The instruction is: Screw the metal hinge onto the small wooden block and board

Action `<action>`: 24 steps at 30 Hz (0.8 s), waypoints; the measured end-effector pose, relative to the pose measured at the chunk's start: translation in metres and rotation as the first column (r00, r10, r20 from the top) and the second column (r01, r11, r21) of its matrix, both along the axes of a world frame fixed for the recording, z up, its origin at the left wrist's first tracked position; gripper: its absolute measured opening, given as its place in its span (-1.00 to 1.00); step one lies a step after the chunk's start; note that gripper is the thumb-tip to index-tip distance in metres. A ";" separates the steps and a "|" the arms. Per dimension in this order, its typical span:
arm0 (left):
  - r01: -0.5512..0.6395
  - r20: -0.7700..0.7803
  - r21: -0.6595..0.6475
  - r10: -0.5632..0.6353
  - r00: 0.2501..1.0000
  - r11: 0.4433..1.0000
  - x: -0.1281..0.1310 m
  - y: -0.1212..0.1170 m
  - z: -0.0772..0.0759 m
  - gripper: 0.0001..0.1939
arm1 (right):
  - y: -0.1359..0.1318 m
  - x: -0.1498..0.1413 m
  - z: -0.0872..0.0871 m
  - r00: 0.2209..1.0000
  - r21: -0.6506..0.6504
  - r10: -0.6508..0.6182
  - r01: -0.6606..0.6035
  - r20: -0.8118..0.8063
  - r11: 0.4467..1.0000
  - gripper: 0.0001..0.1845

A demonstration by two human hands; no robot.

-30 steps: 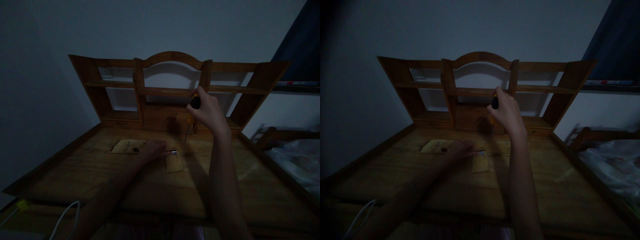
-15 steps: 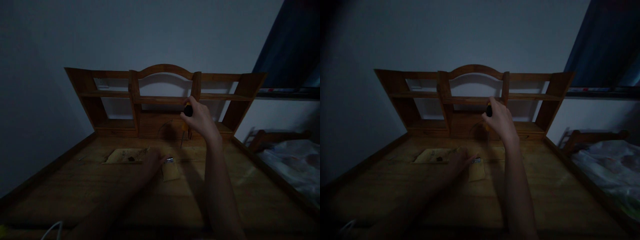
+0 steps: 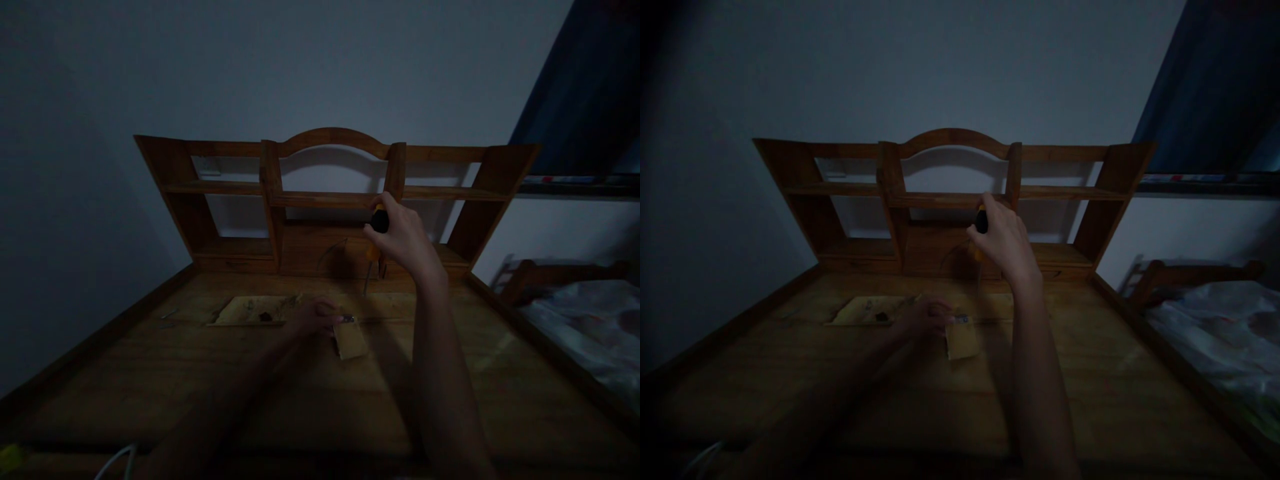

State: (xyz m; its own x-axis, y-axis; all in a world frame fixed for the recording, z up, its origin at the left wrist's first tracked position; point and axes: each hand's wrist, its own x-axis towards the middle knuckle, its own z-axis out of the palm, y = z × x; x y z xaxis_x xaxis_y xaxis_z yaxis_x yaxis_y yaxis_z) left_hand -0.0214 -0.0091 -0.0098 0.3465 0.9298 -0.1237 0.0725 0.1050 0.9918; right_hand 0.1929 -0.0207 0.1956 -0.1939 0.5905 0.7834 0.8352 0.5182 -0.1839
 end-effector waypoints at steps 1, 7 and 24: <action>0.004 0.010 0.009 -0.004 1.000 1.000 0.000 0.001 0.000 -0.48 | 0.000 0.000 0.000 1.000 0.001 0.003 -0.003 -0.002 1.000 -0.67; -0.067 0.095 0.194 0.050 0.994 0.979 -0.009 0.015 0.005 -0.53 | -0.002 -0.001 0.001 1.000 0.012 0.020 -0.019 -0.017 1.000 -0.67; -0.098 -0.113 0.351 0.146 0.983 0.931 -0.029 0.037 -0.011 -0.61 | 0.010 -0.035 -0.015 0.973 -0.107 0.232 -0.229 0.015 0.967 -0.72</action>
